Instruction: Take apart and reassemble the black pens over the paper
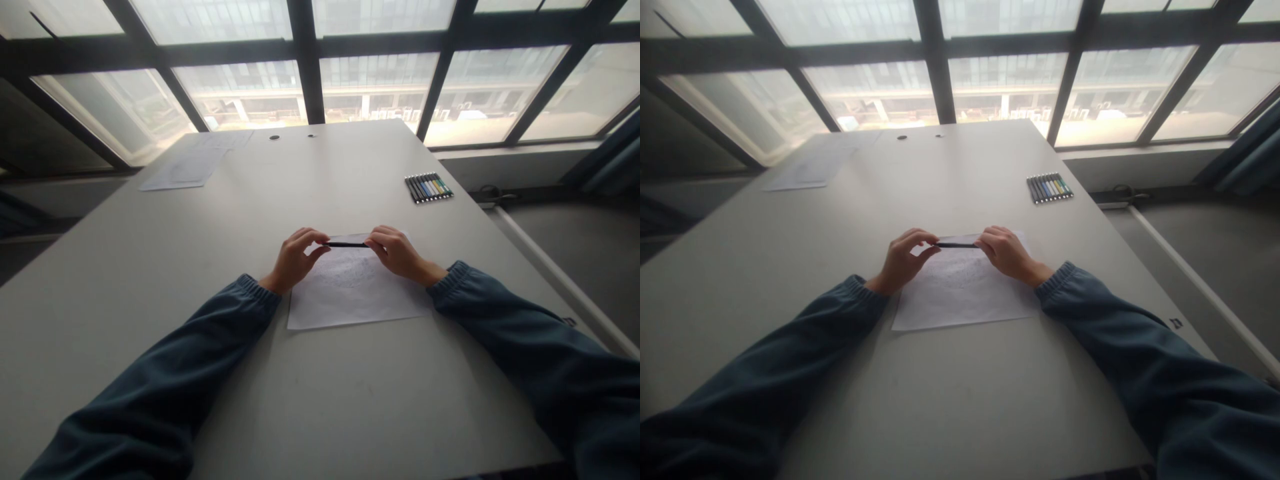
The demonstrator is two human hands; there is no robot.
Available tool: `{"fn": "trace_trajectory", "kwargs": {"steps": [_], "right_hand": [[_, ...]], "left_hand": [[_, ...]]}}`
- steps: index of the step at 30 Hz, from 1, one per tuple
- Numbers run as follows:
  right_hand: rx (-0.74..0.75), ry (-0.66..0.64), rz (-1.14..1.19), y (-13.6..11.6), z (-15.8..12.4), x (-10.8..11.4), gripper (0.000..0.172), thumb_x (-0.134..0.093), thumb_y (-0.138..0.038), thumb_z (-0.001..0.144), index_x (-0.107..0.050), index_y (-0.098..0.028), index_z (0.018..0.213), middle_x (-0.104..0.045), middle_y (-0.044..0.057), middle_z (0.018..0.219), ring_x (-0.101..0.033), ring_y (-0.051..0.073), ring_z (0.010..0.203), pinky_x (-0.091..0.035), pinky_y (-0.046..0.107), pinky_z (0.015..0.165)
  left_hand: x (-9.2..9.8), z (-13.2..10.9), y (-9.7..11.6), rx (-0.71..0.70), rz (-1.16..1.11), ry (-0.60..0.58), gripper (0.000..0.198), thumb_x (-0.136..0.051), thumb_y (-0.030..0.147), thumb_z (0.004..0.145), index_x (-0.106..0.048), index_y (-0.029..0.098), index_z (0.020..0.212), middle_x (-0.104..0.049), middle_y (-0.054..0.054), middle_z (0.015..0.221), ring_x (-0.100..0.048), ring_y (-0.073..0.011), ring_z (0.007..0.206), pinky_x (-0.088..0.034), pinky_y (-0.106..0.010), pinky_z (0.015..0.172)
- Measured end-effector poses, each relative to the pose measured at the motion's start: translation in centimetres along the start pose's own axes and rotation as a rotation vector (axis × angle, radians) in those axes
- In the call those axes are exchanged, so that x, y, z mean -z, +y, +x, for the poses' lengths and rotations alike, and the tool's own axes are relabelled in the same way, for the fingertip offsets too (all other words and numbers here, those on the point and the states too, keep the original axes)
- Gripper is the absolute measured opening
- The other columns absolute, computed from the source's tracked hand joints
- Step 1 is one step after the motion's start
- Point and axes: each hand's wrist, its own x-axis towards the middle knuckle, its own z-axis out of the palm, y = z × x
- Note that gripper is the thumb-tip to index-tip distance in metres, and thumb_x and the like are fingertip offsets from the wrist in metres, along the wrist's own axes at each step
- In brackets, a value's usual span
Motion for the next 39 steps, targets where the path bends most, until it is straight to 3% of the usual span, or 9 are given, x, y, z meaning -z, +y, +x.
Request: {"fn": "trace_trajectory", "kwargs": {"steps": [2, 5, 8, 10, 17, 32, 39], "right_hand": [[0.001, 0.0, -0.001, 0.0, 0.0, -0.02, 0.037, -0.044, -0.037, 0.106, -0.059, -0.021, 0.077, -0.063, 0.006, 0.079, -0.055, 0.02, 0.078, -0.042, 0.034, 0.075], [0.002, -0.005, -0.003, -0.01, 0.01, -0.03, 0.037, -0.043, -0.038, 0.106, -0.059, -0.02, 0.077, -0.063, 0.007, 0.079, -0.055, 0.02, 0.078, -0.043, 0.034, 0.075], [0.005, -0.007, -0.002, -0.03, 0.03, -0.02, 0.038, -0.042, -0.037, 0.106, -0.059, -0.02, 0.077, -0.064, 0.007, 0.079, -0.055, 0.021, 0.078, -0.043, 0.034, 0.076], [0.009, -0.008, 0.0, 0.0, 0.01, -0.03, 0.038, -0.042, -0.037, 0.106, -0.06, -0.02, 0.077, -0.064, 0.007, 0.08, -0.055, 0.021, 0.078, -0.043, 0.034, 0.076], [0.01, -0.017, 0.002, 0.11, -0.08, -0.08, 0.04, -0.041, -0.041, 0.106, -0.062, -0.021, 0.08, -0.064, 0.007, 0.081, -0.056, 0.021, 0.08, -0.043, 0.035, 0.077], [0.0, -0.005, 0.0, 0.13, -0.05, -0.14, 0.043, -0.039, -0.042, 0.107, -0.06, -0.021, 0.075, -0.062, 0.007, 0.078, -0.054, 0.02, 0.078, -0.042, 0.034, 0.075], [-0.029, -0.002, 0.016, 0.14, -0.01, -0.14, 0.044, -0.042, -0.041, 0.106, -0.055, -0.021, 0.069, -0.058, 0.005, 0.072, -0.051, 0.019, 0.071, -0.039, 0.033, 0.07]], "left_hand": [[0.01, -0.04, -0.02, 0.012, -0.014, -0.02, 0.032, -0.072, 0.044, 0.089, -0.066, 0.021, 0.112, -0.072, -0.005, 0.094, -0.066, -0.0173, 0.086, -0.052, -0.029, 0.075], [0.1, -0.17, -0.05, 0.072, -0.01, -0.042, 0.034, -0.055, 0.048, 0.099, -0.063, 0.02, 0.117, -0.07, -0.006, 0.096, -0.065, -0.0176, 0.087, -0.05, -0.031, 0.077], [0.22, -0.27, -0.17, 0.11, 0.028, -0.081, 0.046, -0.035, 0.048, 0.106, -0.067, 0.018, 0.091, -0.067, -0.005, 0.083, -0.062, -0.0176, 0.081, -0.048, -0.031, 0.077], [0.25, -0.28, -0.28, 0.119, 0.049, -0.121, 0.056, -0.032, 0.05, 0.106, -0.063, 0.018, 0.073, -0.064, -0.004, 0.072, -0.06, -0.0168, 0.072, -0.046, -0.031, 0.074], [0.1, -0.15, -0.34, 0.112, 0.082, -0.118, 0.054, -0.043, 0.05, 0.103, -0.06, 0.019, 0.062, -0.061, -0.001, 0.061, -0.057, -0.0147, 0.062, -0.043, -0.029, 0.067], [0.06, -0.17, 0.11, 0.094, 0.005, -0.025, 0.028, -0.063, 0.044, 0.096, -0.072, 0.019, 0.089, -0.069, -0.004, 0.079, -0.06, -0.0135, 0.069, -0.048, -0.024, 0.062], [0.07, -0.16, 0.1, 0.045, -0.049, 0.001, 0.019, -0.068, 0.038, 0.093, -0.075, 0.02, 0.09, -0.074, -0.006, 0.085, -0.067, -0.0165, 0.077, -0.053, -0.029, 0.072]]}}
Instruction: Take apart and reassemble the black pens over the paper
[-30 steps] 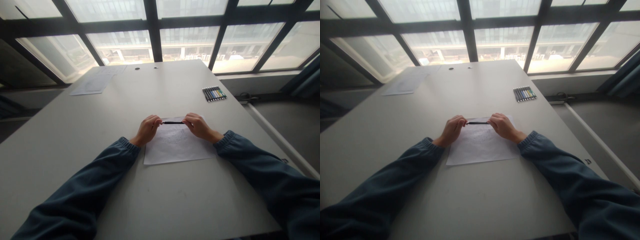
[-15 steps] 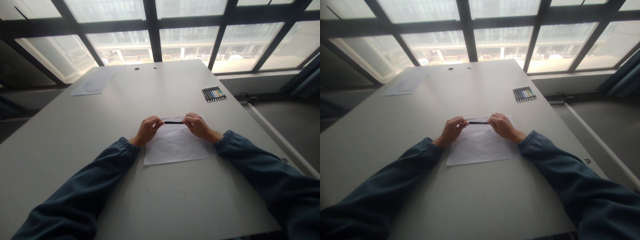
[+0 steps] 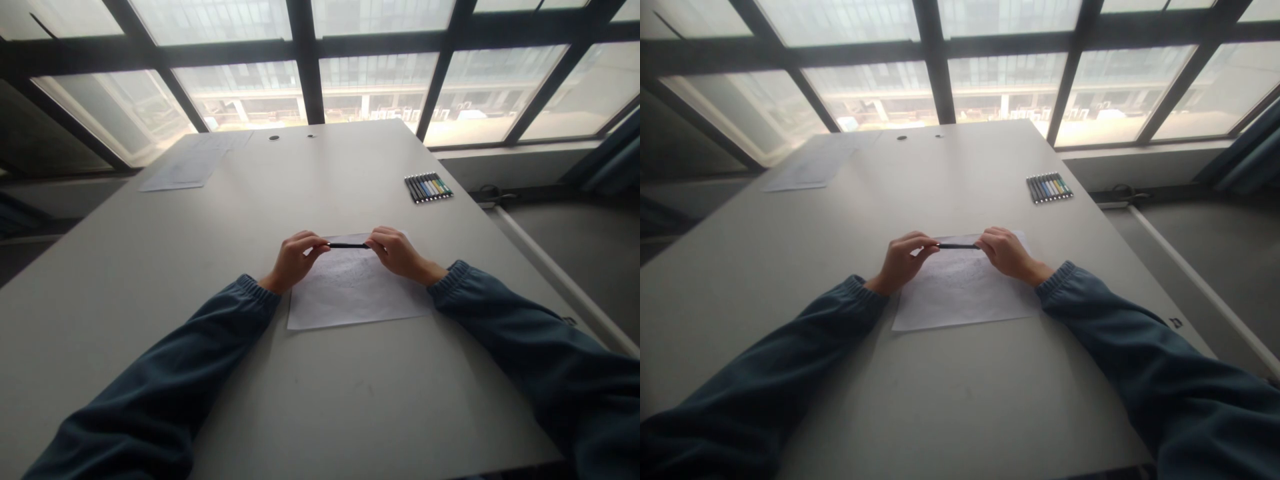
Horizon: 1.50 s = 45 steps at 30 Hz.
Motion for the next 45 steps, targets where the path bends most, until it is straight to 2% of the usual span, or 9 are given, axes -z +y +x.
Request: {"fn": "trace_trajectory", "kwargs": {"steps": [6, 16, 21, 25, 29, 33, 39, 45], "right_hand": [[-0.025, -0.02, 0.035, 0.2, -0.1, -0.2, 0.045, -0.04, -0.041, 0.106, -0.055, -0.021, 0.068, -0.058, 0.005, 0.07, -0.051, 0.019, 0.069, -0.039, 0.033, 0.069], [-0.005, 0.01, 0.035, 0.2, -0.2, -0.1, 0.041, -0.041, -0.042, 0.106, -0.058, -0.021, 0.075, -0.059, 0.005, 0.077, -0.054, 0.019, 0.076, -0.042, 0.033, 0.072], [-0.006, 0.059, 0.053, 0.2, -0.1, 0.0, 0.036, -0.046, -0.042, 0.105, -0.066, -0.022, 0.083, -0.064, 0.007, 0.083, -0.057, 0.021, 0.083, -0.046, 0.036, 0.078], [0.003, 0.092, 0.079, -0.1, 0.0, 0.0, 0.027, -0.053, -0.043, 0.102, -0.07, -0.023, 0.096, -0.067, 0.007, 0.088, -0.06, 0.023, 0.087, -0.049, 0.038, 0.08], [-0.037, 0.203, 0.066, -0.1, 0.1, 0.0, 0.027, -0.048, -0.039, 0.104, -0.069, -0.023, 0.106, -0.067, 0.008, 0.091, -0.06, 0.024, 0.089, -0.05, 0.04, 0.083], [-0.08, 0.25, 0.046, 0.1, 0.1, 0.0, 0.025, -0.048, -0.034, 0.104, -0.069, -0.022, 0.103, -0.067, 0.009, 0.093, -0.061, 0.024, 0.091, -0.05, 0.04, 0.081], [-0.067, 0.201, 0.03, 0.0, 0.1, 0.0, 0.019, -0.055, -0.029, 0.1, -0.069, -0.022, 0.089, -0.065, 0.006, 0.083, -0.06, 0.022, 0.083, -0.049, 0.038, 0.079], [-0.046, 0.142, 0.031, -0.1, 0.0, -0.1, 0.013, -0.06, -0.023, 0.096, -0.069, -0.021, 0.087, -0.066, 0.005, 0.083, -0.06, 0.02, 0.081, -0.049, 0.035, 0.078]], "left_hand": [[0.0, 0.0, 0.2, -0.043, 0.01, 0.013, 0.017, -0.069, 0.036, 0.093, -0.077, 0.021, 0.092, -0.075, -0.006, 0.083, -0.067, -0.0169, 0.076, -0.054, -0.031, 0.073], [0.0, 0.0, 0.1, 0.026, 0.01, 0.045, 0.016, -0.071, 0.035, 0.091, -0.077, 0.021, 0.098, -0.073, -0.005, 0.085, -0.066, -0.0146, 0.075, -0.054, -0.028, 0.07], [0.0, 0.2, 0.3, 0.042, 0.003, 0.036, 0.021, -0.073, 0.04, 0.089, -0.076, 0.021, 0.097, -0.072, -0.004, 0.08, -0.065, -0.0147, 0.073, -0.052, -0.027, 0.065], [0.0, 0.2, 0.2, 0.108, 0.003, 0.099, 0.019, -0.074, 0.038, 0.088, -0.076, 0.02, 0.09, -0.073, -0.004, 0.079, -0.064, -0.0142, 0.071, -0.053, -0.027, 0.066], [0.0, 0.3, -0.5, 0.225, -0.033, 0.199, 0.017, -0.075, 0.036, 0.086, -0.077, 0.019, 0.091, -0.076, -0.004, 0.084, -0.066, -0.0134, 0.071, -0.054, -0.026, 0.067], [0.0, 0.4, -1.0, 0.319, -0.095, 0.275, 0.019, -0.076, 0.034, 0.085, -0.077, 0.018, 0.094, -0.078, -0.006, 0.086, -0.071, -0.0154, 0.076, -0.055, -0.026, 0.068], [0.0, 0.4, -1.1, 0.349, -0.14, 0.298, 0.019, -0.075, 0.033, 0.085, -0.077, 0.017, 0.096, -0.078, -0.006, 0.087, -0.073, -0.0173, 0.08, -0.056, -0.026, 0.069], [-0.1, 0.4, -1.4, 0.371, -0.167, 0.312, 0.021, -0.075, 0.033, 0.084, -0.077, 0.017, 0.097, -0.077, -0.006, 0.089, -0.073, -0.0175, 0.082, -0.055, -0.026, 0.069]]}}
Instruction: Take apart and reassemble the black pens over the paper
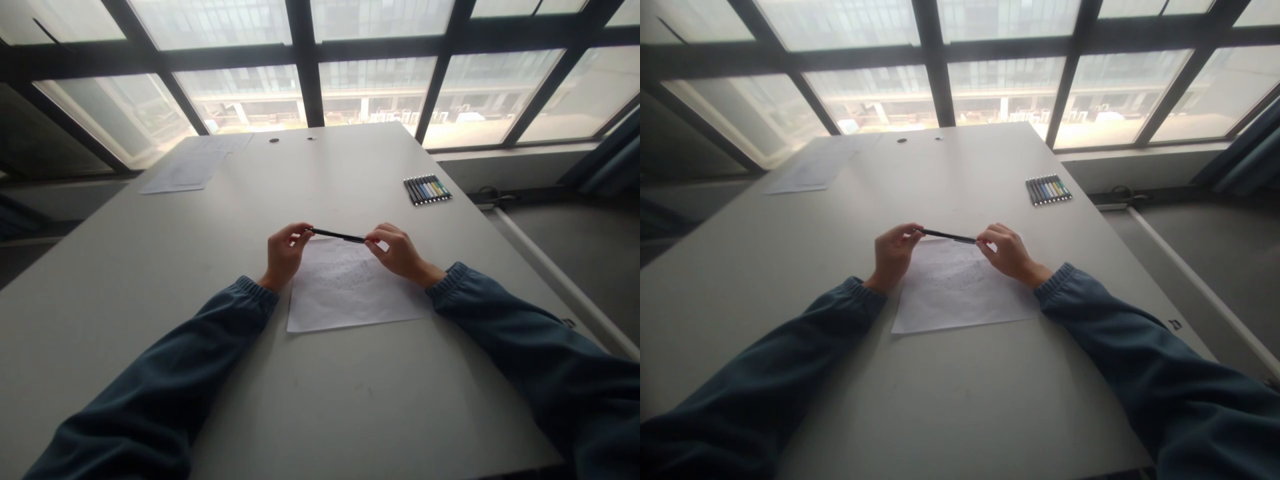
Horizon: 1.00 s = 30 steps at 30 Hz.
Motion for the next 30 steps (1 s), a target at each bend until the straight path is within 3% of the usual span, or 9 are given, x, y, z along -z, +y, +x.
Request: {"fn": "trace_trajectory", "kwargs": {"steps": [11, 17, 24, 30], "right_hand": [[0.015, -0.002, -0.041, -0.1, 0.1, -0.1, 0.015, -0.059, -0.021, 0.095, -0.068, -0.02, 0.082, -0.065, 0.003, 0.079, -0.059, 0.018, 0.078, -0.047, 0.031, 0.076], [-0.023, 0.071, -0.111, 0.7, 0.4, 0.4, 0.018, -0.058, -0.023, 0.094, -0.068, -0.02, 0.08, -0.064, 0.003, 0.077, -0.059, 0.018, 0.077, -0.046, 0.031, 0.077], [-0.285, 0.202, -0.351, 4.7, 1.1, 2.6, 0.021, -0.057, -0.027, 0.093, -0.066, -0.019, 0.075, -0.067, 0.004, 0.076, -0.06, 0.018, 0.073, -0.043, 0.03, 0.073], [-0.638, 0.154, -0.625, 8.3, 1.3, 5.1, 0.022, -0.057, -0.033, 0.094, -0.07, -0.019, 0.084, -0.074, 0.008, 0.086, -0.064, 0.023, 0.079, -0.043, 0.032, 0.074]], "left_hand": [[0.1, 0.0, -0.1, 0.028, 0.112, -0.053, 0.025, -0.069, 0.037, 0.088, -0.076, 0.02, 0.105, -0.076, -0.006, 0.097, -0.069, -0.016, 0.085, -0.052, -0.024, 0.067], [0.2, -0.1, 0.5, -0.001, 0.178, -0.041, 0.029, -0.059, 0.032, 0.094, -0.066, 0.02, 0.12, -0.072, -0.007, 0.11, -0.065, -0.0153, 0.091, -0.05, -0.022, 0.068], [0.1, -0.1, 0.2, -0.012, 0.217, -0.119, 0.024, -0.055, 0.028, 0.093, -0.067, 0.019, 0.111, -0.072, -0.005, 0.102, -0.066, -0.0167, 0.091, -0.051, -0.026, 0.072], [0.1, -0.1, 0.0, -0.089, 0.247, -0.183, 0.019, -0.054, 0.026, 0.093, -0.07, 0.02, 0.102, -0.072, -0.004, 0.099, -0.066, -0.0165, 0.091, -0.052, -0.027, 0.075]]}}
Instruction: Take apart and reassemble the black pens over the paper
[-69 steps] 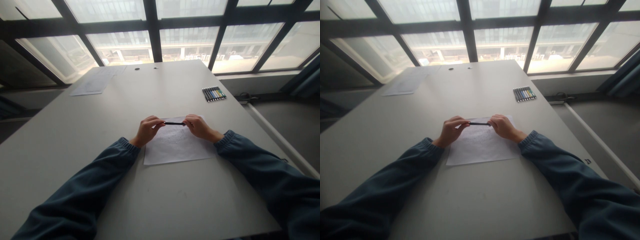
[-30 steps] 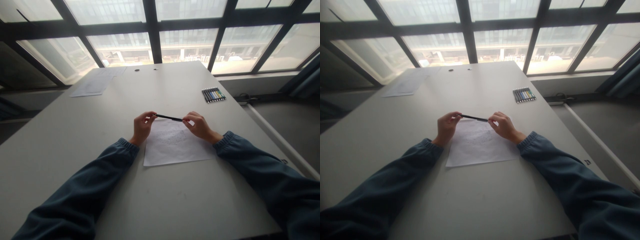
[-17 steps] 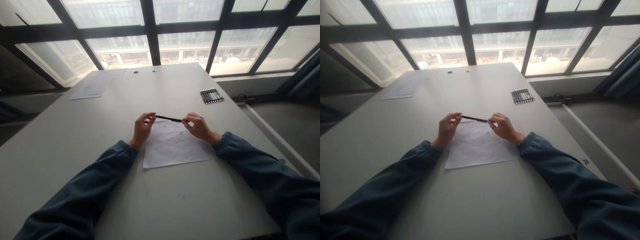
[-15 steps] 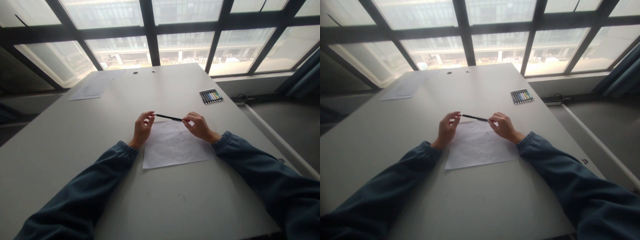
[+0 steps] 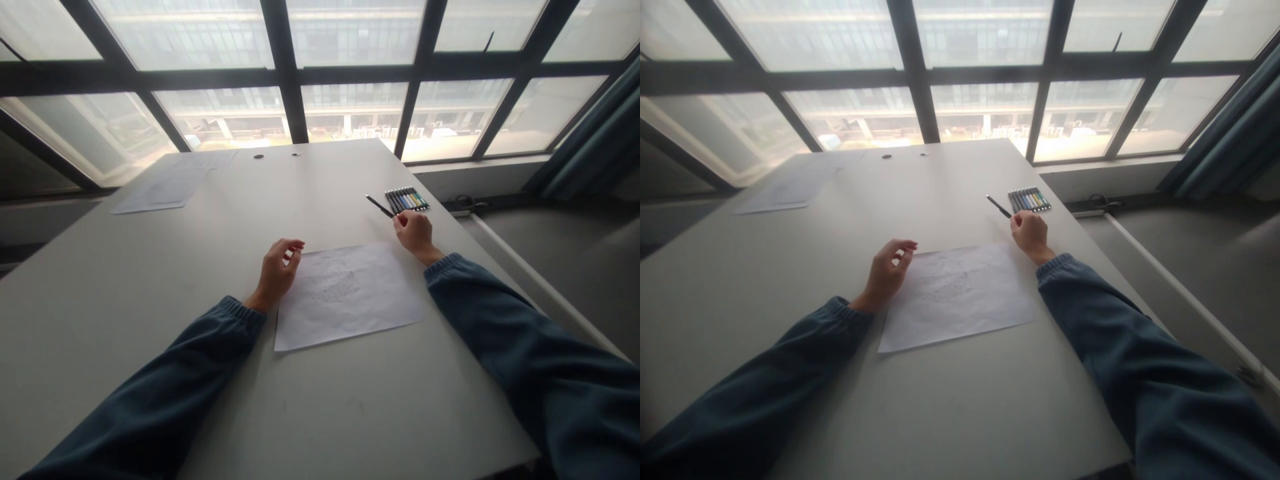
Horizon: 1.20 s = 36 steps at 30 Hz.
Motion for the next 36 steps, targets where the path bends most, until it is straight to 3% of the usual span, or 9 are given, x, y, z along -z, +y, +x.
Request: {"fn": "trace_trajectory", "kwargs": {"steps": [5, 14, 25, 36], "right_hand": [[-0.135, -0.074, -0.146, 1.0, 0.7, 0.0, 0.023, -0.055, -0.033, 0.095, -0.072, -0.02, 0.089, -0.075, 0.012, 0.093, -0.067, 0.027, 0.087, -0.046, 0.034, 0.078], [-0.135, -0.21, -0.155, 1.1, 0.6, -0.1, 0.019, -0.061, -0.037, 0.094, -0.073, -0.023, 0.09, -0.075, 0.008, 0.097, -0.068, 0.024, 0.091, -0.048, 0.032, 0.082], [-0.084, -0.212, -0.163, 0.7, 0.2, -0.2, 0.018, -0.06, -0.031, 0.094, -0.074, -0.021, 0.094, -0.075, 0.011, 0.1, -0.069, 0.025, 0.093, -0.049, 0.033, 0.082], [-0.142, -0.186, -0.166, -0.4, 0.9, -1.0, 0.022, -0.055, -0.027, 0.094, -0.076, -0.019, 0.098, -0.076, 0.014, 0.102, -0.07, 0.027, 0.098, -0.051, 0.034, 0.087]], "left_hand": [[0.0, 0.1, 0.0, -0.005, 0.018, -0.006, 0.019, -0.054, 0.025, 0.092, -0.07, 0.019, 0.1, -0.072, -0.004, 0.098, -0.066, -0.0168, 0.091, -0.052, -0.027, 0.075], [0.1, 0.1, -0.4, 0.019, 0.054, -0.091, 0.019, -0.054, 0.029, 0.09, -0.071, 0.02, 0.091, -0.074, -0.002, 0.092, -0.065, -0.0162, 0.081, -0.05, -0.026, 0.068], [0.2, 0.2, 0.2, -0.01, 0.057, -0.104, 0.019, -0.055, 0.03, 0.088, -0.071, 0.021, 0.088, -0.074, -0.003, 0.089, -0.063, -0.0165, 0.076, -0.051, -0.026, 0.065], [0.1, 0.2, 0.1, -0.024, 0.055, -0.119, 0.018, -0.055, 0.029, 0.089, -0.072, 0.021, 0.088, -0.074, -0.003, 0.089, -0.063, -0.0159, 0.075, -0.051, -0.026, 0.066]]}}
